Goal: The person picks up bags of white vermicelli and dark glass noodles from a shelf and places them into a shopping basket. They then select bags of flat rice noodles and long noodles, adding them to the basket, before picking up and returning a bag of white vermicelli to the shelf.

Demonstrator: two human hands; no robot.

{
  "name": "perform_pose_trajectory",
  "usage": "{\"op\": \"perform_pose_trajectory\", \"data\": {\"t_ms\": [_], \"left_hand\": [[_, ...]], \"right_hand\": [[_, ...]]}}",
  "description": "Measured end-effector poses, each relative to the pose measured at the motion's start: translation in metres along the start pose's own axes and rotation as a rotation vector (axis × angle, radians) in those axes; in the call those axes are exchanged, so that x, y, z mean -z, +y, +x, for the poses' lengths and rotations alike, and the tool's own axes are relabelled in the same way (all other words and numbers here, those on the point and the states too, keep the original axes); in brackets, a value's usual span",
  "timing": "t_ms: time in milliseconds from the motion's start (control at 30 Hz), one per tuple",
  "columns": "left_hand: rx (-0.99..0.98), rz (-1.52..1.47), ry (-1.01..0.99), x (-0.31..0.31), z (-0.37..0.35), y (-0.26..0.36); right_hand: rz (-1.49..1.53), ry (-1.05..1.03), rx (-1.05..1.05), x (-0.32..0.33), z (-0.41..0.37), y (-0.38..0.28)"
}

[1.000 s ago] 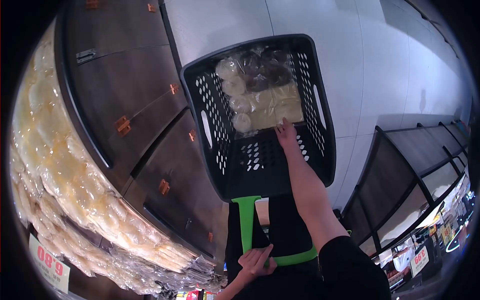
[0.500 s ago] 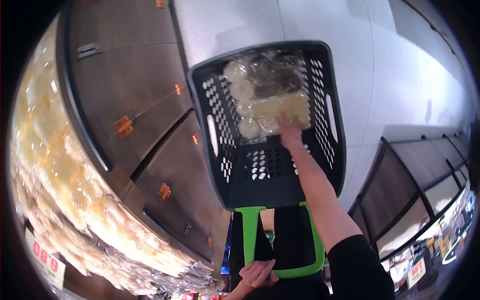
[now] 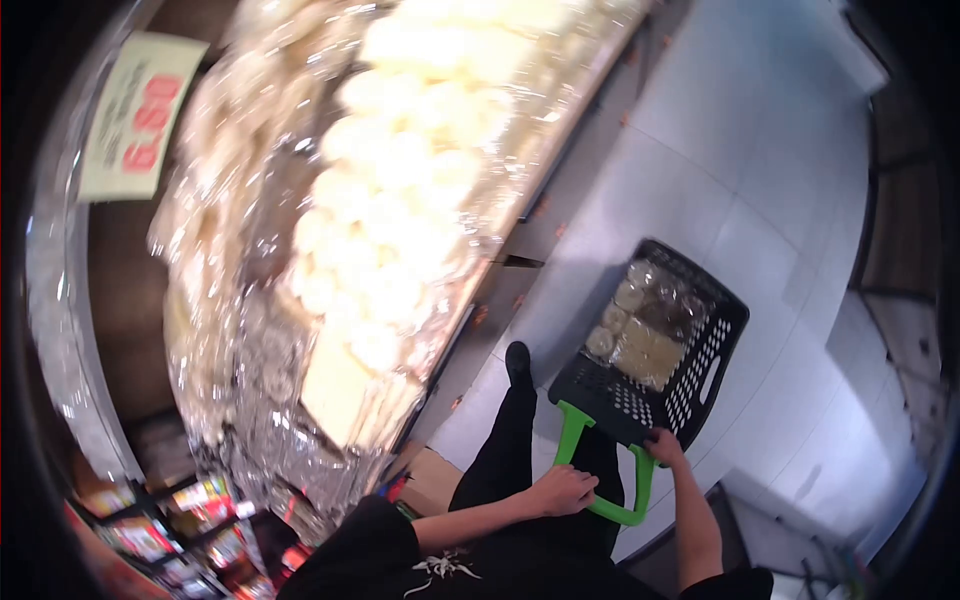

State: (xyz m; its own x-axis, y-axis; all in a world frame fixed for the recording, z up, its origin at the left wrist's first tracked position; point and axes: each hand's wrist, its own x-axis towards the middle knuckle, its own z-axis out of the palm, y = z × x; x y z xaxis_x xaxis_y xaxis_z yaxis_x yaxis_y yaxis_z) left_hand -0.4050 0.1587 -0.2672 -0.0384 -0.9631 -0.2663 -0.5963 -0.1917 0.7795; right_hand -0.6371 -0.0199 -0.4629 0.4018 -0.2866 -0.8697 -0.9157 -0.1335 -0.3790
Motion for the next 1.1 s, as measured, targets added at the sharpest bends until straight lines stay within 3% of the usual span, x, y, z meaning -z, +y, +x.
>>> {"op": "perform_pose_trajectory", "data": {"t_ms": [33, 67, 133, 167, 233, 300, 367, 467, 533, 667, 800, 900, 1100], "left_hand": [[0.035, -0.036, -0.094, 0.005, -0.002, 0.0], [0.052, -0.024, -0.011, 0.017, -0.006, 0.002], [-0.193, -0.051, 0.279, 0.044, -0.016, 0.006], [-0.19, -0.033, 0.349, 0.059, -0.028, -0.004], [0.008, -0.063, 0.303, 0.095, -0.067, -0.025], [0.02, 0.119, 0.595, 0.14, -0.116, -0.053], [0.103, 0.288, 0.842, 0.19, -0.172, -0.077], [0.405, 0.31, 1.044, 0.254, -0.258, -0.103], [0.67, 0.452, 1.084, 0.28, -0.306, -0.128], [0.949, 0.565, 1.105, 0.317, -0.388, -0.14], [1.207, 0.437, 0.828, 0.316, -0.457, -0.168], [1.082, 0.555, 0.737, 0.295, -0.479, -0.182], [1.019, 0.685, 0.72, 0.285, -0.488, -0.196]], "right_hand": [[-0.006, -0.006, -0.026, 0.001, -0.012, -0.01], [0.008, 0.038, 0.005, 0.001, -0.028, -0.021], [0.013, 0.181, 0.083, -0.014, -0.042, -0.019], [0.059, 0.196, 0.101, -0.017, -0.051, -0.029], [0.049, 0.192, 0.141, -0.017, -0.076, -0.055], [0.432, 0.164, 0.177, -0.021, -0.091, -0.084], [0.372, 0.206, 0.207, -0.029, -0.103, -0.115], [0.163, 0.272, 0.297, -0.032, -0.11, -0.128], [0.323, 0.327, 0.161, -0.029, -0.115, -0.158], [0.421, 0.318, 0.321, -0.039, -0.105, -0.178], [0.34, 0.371, 0.313, -0.042, -0.096, -0.16], [0.338, 0.382, 0.283, -0.04, -0.095, -0.158], [0.357, 0.317, 0.234, -0.035, -0.103, -0.177]]}}
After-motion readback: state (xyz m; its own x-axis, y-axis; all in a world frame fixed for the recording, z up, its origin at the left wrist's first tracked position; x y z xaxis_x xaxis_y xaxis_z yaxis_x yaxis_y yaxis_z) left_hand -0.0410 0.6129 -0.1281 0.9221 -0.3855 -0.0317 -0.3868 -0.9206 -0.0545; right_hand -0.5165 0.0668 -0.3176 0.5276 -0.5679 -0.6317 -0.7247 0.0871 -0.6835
